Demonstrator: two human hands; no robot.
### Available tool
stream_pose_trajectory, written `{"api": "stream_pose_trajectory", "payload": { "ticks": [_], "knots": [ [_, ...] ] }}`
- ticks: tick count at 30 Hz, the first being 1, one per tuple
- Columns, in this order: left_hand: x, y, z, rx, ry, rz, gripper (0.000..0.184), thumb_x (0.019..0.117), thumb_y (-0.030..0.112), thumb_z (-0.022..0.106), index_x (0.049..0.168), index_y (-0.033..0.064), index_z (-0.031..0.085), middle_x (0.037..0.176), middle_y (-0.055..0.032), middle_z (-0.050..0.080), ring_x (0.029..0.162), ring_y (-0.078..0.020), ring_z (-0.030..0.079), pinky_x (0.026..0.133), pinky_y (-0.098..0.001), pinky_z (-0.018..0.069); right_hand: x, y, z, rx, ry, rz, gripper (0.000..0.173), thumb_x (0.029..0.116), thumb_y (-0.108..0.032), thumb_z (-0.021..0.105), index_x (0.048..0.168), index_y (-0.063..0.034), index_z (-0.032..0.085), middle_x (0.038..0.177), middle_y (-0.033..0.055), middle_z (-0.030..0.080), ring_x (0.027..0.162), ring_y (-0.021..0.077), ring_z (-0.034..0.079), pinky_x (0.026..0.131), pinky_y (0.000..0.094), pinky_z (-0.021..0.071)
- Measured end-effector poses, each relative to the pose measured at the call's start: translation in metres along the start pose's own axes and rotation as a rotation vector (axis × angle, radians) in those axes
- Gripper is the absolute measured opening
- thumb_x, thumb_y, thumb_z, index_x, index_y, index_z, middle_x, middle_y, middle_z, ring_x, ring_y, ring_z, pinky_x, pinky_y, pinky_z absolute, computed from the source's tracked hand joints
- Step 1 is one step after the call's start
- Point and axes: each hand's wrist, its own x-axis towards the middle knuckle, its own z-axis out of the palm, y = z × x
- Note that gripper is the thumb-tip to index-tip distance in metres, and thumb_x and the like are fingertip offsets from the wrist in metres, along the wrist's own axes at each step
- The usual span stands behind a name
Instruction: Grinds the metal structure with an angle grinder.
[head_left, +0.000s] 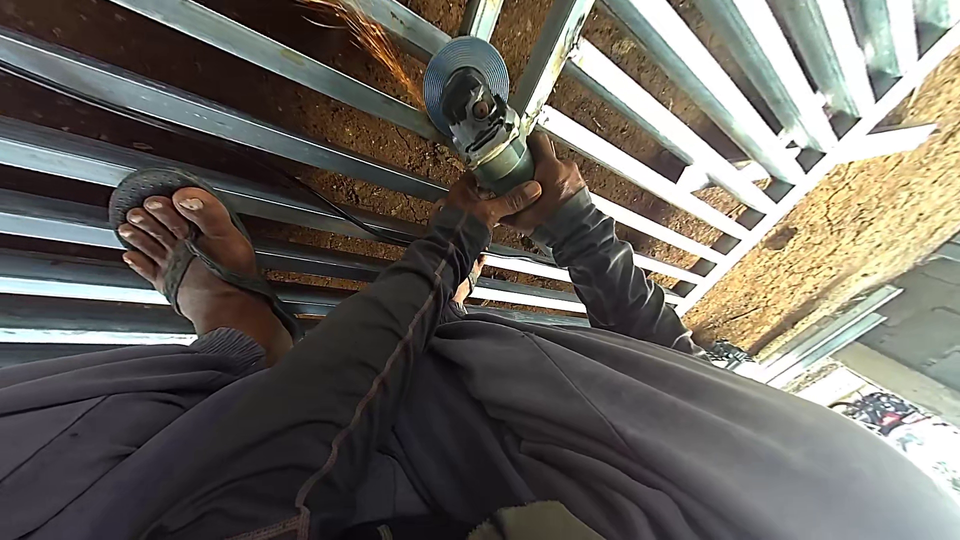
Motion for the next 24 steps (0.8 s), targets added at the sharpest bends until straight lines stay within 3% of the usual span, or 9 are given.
{"api": "stream_pose_trajectory", "payload": {
  "ticks": [13,15,17,19,21,24],
  "knots": [
    [0.004,-0.001,-0.002,-0.001,-0.019,-0.026,0.089,0.1044,0.063,0.016,0.158,-0.0075,0.022,0.167,-0.0298,0.014,0.159,-0.0363,0.006,0.126,-0.0491,-0.0101,-0.001,0.002,-0.001,0.005,-0.020,-0.008,0.092,0.0666,-0.041,0.087,0.143,-0.0088,0.048,0.099,0.0190,0.074,0.090,0.0404,0.074,0.075,0.0624,0.0566],
    [0.008,-0.015,0.005,0.109,-0.001,0.080,0.089,0.1040,0.063,0.010,0.160,-0.0060,0.019,0.168,-0.0288,0.013,0.159,-0.0341,0.005,0.125,-0.0478,-0.0117,-0.003,0.005,0.000,0.017,0.010,0.004,0.092,0.0660,-0.042,0.088,0.142,-0.0078,0.049,0.098,0.0190,0.074,0.089,0.0405,0.074,0.075,0.0625,0.0568],
    [0.022,-0.049,0.028,0.108,0.228,0.323,0.091,0.1049,0.064,0.011,0.154,-0.0097,0.033,0.159,-0.0352,0.031,0.156,-0.0394,0.021,0.126,-0.0482,-0.0092,-0.002,0.007,0.004,0.047,0.055,0.019,0.091,0.0646,-0.039,0.089,0.141,-0.0070,0.050,0.098,0.0191,0.074,0.089,0.0401,0.074,0.075,0.0621,0.0572],
    [0.008,-0.018,0.005,0.089,0.009,0.091,0.088,0.1042,0.062,0.010,0.160,-0.0056,0.019,0.167,-0.0288,0.013,0.159,-0.0338,0.006,0.126,-0.0472,-0.0115,-0.003,0.008,0.006,0.060,0.053,0.002,0.090,0.0651,-0.038,0.089,0.139,-0.0065,0.050,0.098,0.0195,0.074,0.089,0.0404,0.074,0.074,0.0619,0.0569],
    [0.001,-0.001,-0.001,-0.038,-0.011,-0.008,0.088,0.1046,0.062,0.017,0.159,-0.0076,0.021,0.167,-0.0300,0.012,0.159,-0.0355,0.004,0.126,-0.0485,-0.0114,-0.004,0.010,0.004,0.054,0.020,-0.001,0.089,0.0658,-0.038,0.089,0.140,-0.0072,0.049,0.098,0.0192,0.074,0.089,0.0407,0.074,0.074,0.0621,0.0569],
    [-0.002,0.001,-0.002,-0.040,-0.021,-0.012,0.093,0.1027,0.066,0.014,0.159,-0.0074,0.018,0.167,-0.0309,0.011,0.159,-0.0361,0.004,0.125,-0.0491,-0.0120,-0.003,0.016,0.007,0.071,0.064,0.021,0.094,0.0643,-0.041,0.089,0.142,-0.0074,0.049,0.099,0.0185,0.075,0.089,0.0391,0.074,0.076,0.0615,0.0575]
  ]
}}
